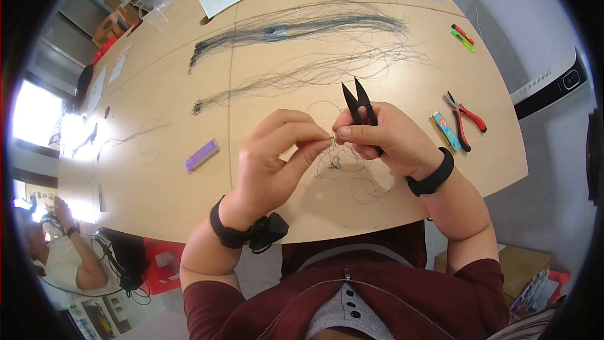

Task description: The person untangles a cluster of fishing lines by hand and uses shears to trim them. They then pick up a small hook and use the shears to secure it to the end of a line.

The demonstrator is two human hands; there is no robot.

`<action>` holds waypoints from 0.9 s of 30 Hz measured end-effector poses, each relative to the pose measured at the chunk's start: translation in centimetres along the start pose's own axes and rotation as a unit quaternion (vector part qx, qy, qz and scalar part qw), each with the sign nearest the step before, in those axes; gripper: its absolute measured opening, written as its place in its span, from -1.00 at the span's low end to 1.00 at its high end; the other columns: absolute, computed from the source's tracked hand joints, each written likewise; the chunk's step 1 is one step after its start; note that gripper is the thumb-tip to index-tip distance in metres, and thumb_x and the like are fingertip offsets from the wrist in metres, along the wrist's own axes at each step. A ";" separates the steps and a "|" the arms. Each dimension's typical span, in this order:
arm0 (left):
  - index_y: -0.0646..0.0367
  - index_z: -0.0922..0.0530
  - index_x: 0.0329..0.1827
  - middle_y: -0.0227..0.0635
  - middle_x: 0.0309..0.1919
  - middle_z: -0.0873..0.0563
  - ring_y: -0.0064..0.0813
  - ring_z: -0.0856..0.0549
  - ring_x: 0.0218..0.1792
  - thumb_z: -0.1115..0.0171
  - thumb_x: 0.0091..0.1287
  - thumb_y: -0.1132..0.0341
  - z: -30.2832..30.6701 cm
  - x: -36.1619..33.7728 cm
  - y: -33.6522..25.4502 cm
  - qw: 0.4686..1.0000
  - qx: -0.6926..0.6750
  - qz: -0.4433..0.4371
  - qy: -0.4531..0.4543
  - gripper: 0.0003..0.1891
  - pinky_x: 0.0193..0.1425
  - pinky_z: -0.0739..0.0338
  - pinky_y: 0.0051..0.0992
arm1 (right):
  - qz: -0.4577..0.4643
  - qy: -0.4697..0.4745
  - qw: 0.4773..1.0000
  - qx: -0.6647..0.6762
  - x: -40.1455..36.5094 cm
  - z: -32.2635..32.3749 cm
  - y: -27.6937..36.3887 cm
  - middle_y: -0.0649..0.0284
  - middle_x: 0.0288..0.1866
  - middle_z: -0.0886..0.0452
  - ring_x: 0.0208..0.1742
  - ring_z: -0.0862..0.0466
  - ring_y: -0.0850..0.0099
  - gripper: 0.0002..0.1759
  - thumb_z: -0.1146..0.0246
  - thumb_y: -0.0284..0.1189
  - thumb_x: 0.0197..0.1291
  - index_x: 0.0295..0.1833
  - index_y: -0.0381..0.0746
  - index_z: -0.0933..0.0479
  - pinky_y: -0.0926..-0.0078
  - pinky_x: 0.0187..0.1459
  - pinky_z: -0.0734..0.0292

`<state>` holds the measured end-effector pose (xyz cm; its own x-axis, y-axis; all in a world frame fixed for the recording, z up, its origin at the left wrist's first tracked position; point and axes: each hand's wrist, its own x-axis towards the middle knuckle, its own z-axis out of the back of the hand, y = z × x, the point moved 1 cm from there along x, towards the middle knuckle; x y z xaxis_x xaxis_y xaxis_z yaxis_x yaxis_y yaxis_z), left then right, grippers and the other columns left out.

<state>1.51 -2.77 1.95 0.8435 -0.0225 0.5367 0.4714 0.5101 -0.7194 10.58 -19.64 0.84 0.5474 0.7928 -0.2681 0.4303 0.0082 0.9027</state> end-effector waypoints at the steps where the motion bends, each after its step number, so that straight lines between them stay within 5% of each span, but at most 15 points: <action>1: 0.24 -0.60 -0.31 -0.31 -0.36 -0.60 -0.47 -0.58 -0.36 -0.31 0.05 0.55 0.2 0.0 0.2 0.999 -0.038 0.025 -0.004 -0.85 -0.31 -0.48 -0.56 | 0.005 -0.017 0.998 -0.055 -0.1 0.2 0.4 0.39 -0.47 -0.49 -0.58 -0.33 0.66 -0.80 -0.29 -0.40 0.06 -0.22 -0.28 -0.53 0.72 -0.54 -0.21; 5: 0.31 -0.56 -0.28 -0.31 -0.36 -0.63 -0.57 -0.59 -0.40 -0.24 0.15 0.58 0.6 0.2 0.1 0.945 -0.245 0.214 -0.019 -0.90 -0.33 -0.51 -0.62 | 0.100 -0.108 0.926 -0.348 -0.8 0.6 1.2 0.35 -0.48 -0.49 -0.51 -0.40 0.59 -0.75 -0.27 -0.36 0.08 -0.20 -0.31 -0.55 0.65 -0.44 -0.33; 8: 0.32 -0.56 -0.26 -0.28 -0.39 -0.65 -0.57 -0.61 -0.41 -0.25 0.15 0.57 0.6 0.2 0.4 0.924 -0.304 0.230 -0.024 -0.89 -0.31 -0.54 -0.61 | 0.295 -0.226 0.817 -0.441 -0.5 0.9 0.7 0.32 -0.49 -0.47 -0.47 -0.43 0.56 -0.71 -0.27 -0.34 0.09 -0.17 -0.34 -0.54 0.61 -0.37 -0.36; 11: 0.32 -0.57 -0.23 -0.36 -0.42 -0.65 -0.64 -0.59 -0.39 -0.27 0.17 0.52 0.6 0.1 0.3 0.918 -0.320 0.234 -0.014 -0.88 -0.27 -0.51 -0.67 | 0.261 -0.223 0.871 -0.352 -1.1 0.2 1.4 0.38 -0.50 -0.46 -0.46 -0.41 0.63 -0.73 -0.28 -0.34 0.10 -0.17 -0.30 -0.54 0.67 -0.39 -0.32; 16: 0.32 -0.57 -0.25 -0.36 -0.42 -0.64 -0.66 -0.58 -0.40 -0.27 0.16 0.53 0.4 0.0 0.1 0.918 -0.313 0.243 0.007 -0.88 -0.29 -0.48 -0.68 | 0.165 -0.062 0.964 -0.200 -0.9 -0.3 0.7 0.47 -0.49 -0.42 -0.46 -0.35 0.72 -0.78 -0.30 -0.35 0.11 -0.22 -0.27 -0.55 0.74 -0.41 -0.26; 27: 0.33 -0.55 -0.26 -0.39 -0.44 -0.62 -0.68 -0.56 -0.41 -0.25 0.18 0.52 -0.1 -0.1 -0.2 0.928 -0.273 0.250 0.036 -0.89 -0.30 -0.46 -0.68 | 0.153 -0.021 0.971 -0.185 -0.5 -0.6 -0.2 0.50 -0.52 -0.40 -0.46 -0.36 0.72 -0.82 -0.28 -0.36 0.12 -0.28 -0.25 -0.52 0.74 -0.41 -0.26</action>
<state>1.35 -2.93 1.99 0.9977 0.0322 0.0598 0.0610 -0.0389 -0.9974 9.79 -19.68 1.01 0.6413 0.7669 0.0242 -0.0393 0.0013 0.9992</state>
